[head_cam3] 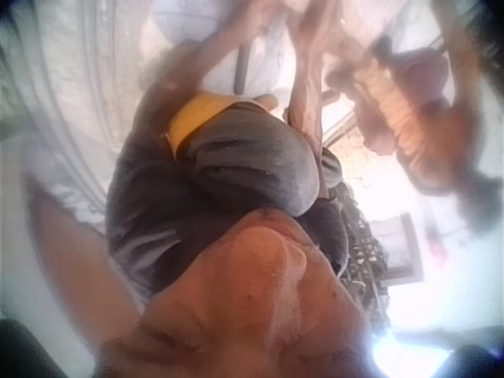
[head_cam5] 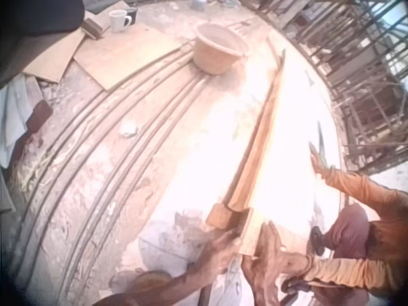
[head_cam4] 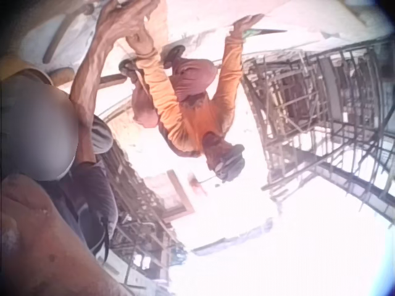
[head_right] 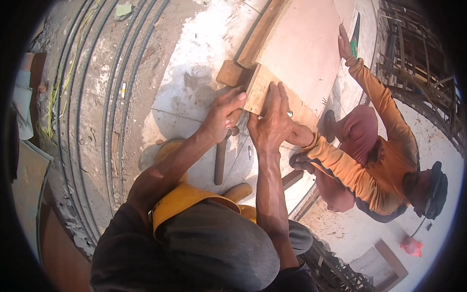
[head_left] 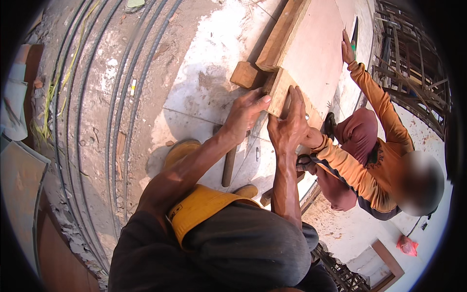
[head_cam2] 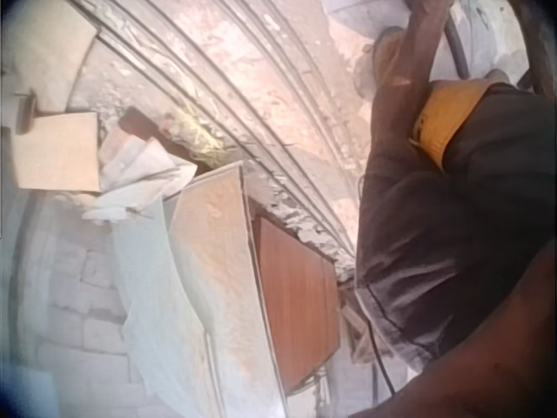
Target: The person assembles a wood frame by aligning boards and hammering nails into them, while another person assists by holding parts in place.
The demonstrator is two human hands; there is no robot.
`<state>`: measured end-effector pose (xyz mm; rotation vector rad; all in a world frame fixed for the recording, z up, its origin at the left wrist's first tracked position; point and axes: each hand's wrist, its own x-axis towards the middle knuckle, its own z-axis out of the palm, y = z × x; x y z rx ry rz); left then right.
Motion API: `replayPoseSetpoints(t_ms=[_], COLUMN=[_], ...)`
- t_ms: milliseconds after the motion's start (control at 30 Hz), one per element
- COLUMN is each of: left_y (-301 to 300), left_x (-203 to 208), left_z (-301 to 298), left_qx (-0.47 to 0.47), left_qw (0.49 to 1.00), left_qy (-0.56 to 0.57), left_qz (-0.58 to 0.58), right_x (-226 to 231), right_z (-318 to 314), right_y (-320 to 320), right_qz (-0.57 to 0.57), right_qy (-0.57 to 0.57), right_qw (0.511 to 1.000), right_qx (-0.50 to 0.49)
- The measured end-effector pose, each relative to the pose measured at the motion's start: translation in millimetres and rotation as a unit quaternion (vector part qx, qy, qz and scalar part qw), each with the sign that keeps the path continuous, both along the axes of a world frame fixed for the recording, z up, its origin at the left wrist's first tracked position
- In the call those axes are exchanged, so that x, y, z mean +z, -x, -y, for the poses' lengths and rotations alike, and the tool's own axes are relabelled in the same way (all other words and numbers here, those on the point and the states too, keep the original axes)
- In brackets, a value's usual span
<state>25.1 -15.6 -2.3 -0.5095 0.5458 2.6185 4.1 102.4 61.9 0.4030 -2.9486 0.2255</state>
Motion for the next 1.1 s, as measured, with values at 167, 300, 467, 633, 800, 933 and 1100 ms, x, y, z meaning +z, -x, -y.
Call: replayPoseSetpoints(t_ms=[167,300,467,633,800,933,1100], left_y=[2.3,4.1,3.4,3.7,8.1,10.3,18.2], left_x=[4.7,9.5,19.2,22.7,22.3,31.7,47.9], left_z=[-0.5,-1.3,5.6,12.1,-0.2,20.8,22.8], left_qx=[0.001,-0.001,-0.001,-0.024,0.011,-0.004,-0.034], left_qw=[1.0,0.999,0.999,0.999,0.991,0.985,0.969], left_qy=[-0.004,-0.028,-0.034,0.0,0.018,0.065,0.115], left_qz=[-0.021,-0.019,-0.032,-0.048,-0.133,-0.157,-0.215], right_x=[3.5,14.3,15.4,21.7,42.5,51.9,69.0], right_z=[-5.1,-6.0,-9.7,-0.9,7.4,14.1,7.9], right_y=[4.1,5.5,7.9,5.7,5.5,11.5,14.6], right_qz=[-0.022,0.0,-0.021,-0.028,0.002,-0.003,-0.039], right_qy=[-0.028,-0.03,0.008,0.063,0.147,0.112,0.123], right_qw=[0.999,1.0,0.999,0.998,0.986,0.992,0.99], right_qx=[0.015,-0.003,0.023,0.007,-0.085,-0.051,-0.051])
